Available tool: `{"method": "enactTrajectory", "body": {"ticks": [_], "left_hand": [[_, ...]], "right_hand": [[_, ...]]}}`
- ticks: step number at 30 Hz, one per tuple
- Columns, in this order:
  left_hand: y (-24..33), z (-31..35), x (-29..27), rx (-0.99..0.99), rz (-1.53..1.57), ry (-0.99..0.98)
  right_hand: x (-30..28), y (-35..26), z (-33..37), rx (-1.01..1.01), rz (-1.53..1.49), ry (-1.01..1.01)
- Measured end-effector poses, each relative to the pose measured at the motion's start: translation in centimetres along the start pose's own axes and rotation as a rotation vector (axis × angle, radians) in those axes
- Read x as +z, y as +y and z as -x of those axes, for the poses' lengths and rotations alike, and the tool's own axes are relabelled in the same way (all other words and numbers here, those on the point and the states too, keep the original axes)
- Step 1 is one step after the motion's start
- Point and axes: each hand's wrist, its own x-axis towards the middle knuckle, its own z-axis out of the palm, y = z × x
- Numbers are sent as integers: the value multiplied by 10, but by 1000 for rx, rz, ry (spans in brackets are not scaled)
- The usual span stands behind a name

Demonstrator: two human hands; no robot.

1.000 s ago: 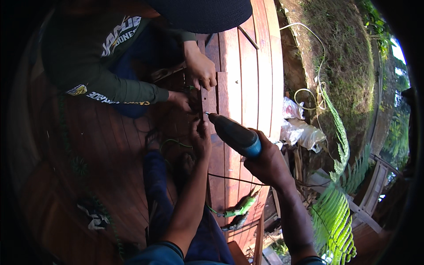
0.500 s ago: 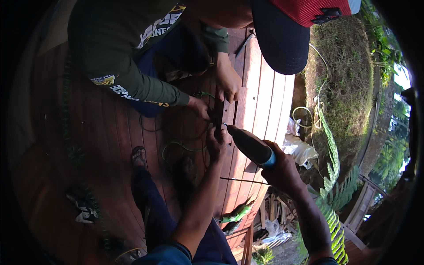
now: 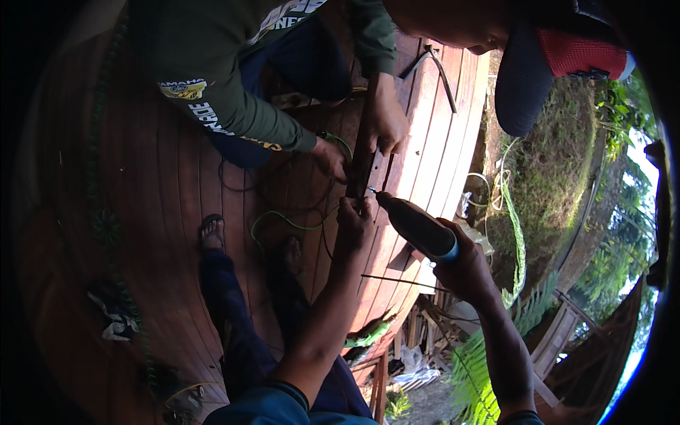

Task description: The person uses a cordless drill to fasten wooden planks to a deck frame while a coworker holds the pieces in place. Later, the person uses an angle grinder to cut a wooden strip on the deck surface.

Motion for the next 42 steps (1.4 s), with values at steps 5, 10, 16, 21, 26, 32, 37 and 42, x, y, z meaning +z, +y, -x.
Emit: {"method": "enactTrajectory", "body": {"ticks": [5, 10, 16, 21, 26, 32, 37, 42], "left_hand": [[4, 4, -2, 87, 57, 41], [10, 7, -6, 42, 106, 23], [24, 6, -10, 100, 99, 63], [29, 7, -11, 19, 142, 21], [28, 6, -8, 112, 104, 79], [26, 5, -9, 93, 127, 46], [28, 3, -13, 85, 102, 23], [34, 3, -15, 34, 181, -21]], "right_hand": [[1, 5, -1, -38, 12, -2], [-3, 3, -2, -21, 30, -30], [-7, -3, -3, 45, 59, -54], [-5, 1, -6, -37, 52, -24], [-7, 5, -8, -30, 48, -28], [-9, 2, -8, -57, 69, -23], [-10, 0, -9, -43, 91, -41], [-8, -1, -9, -62, 121, -31]]}}
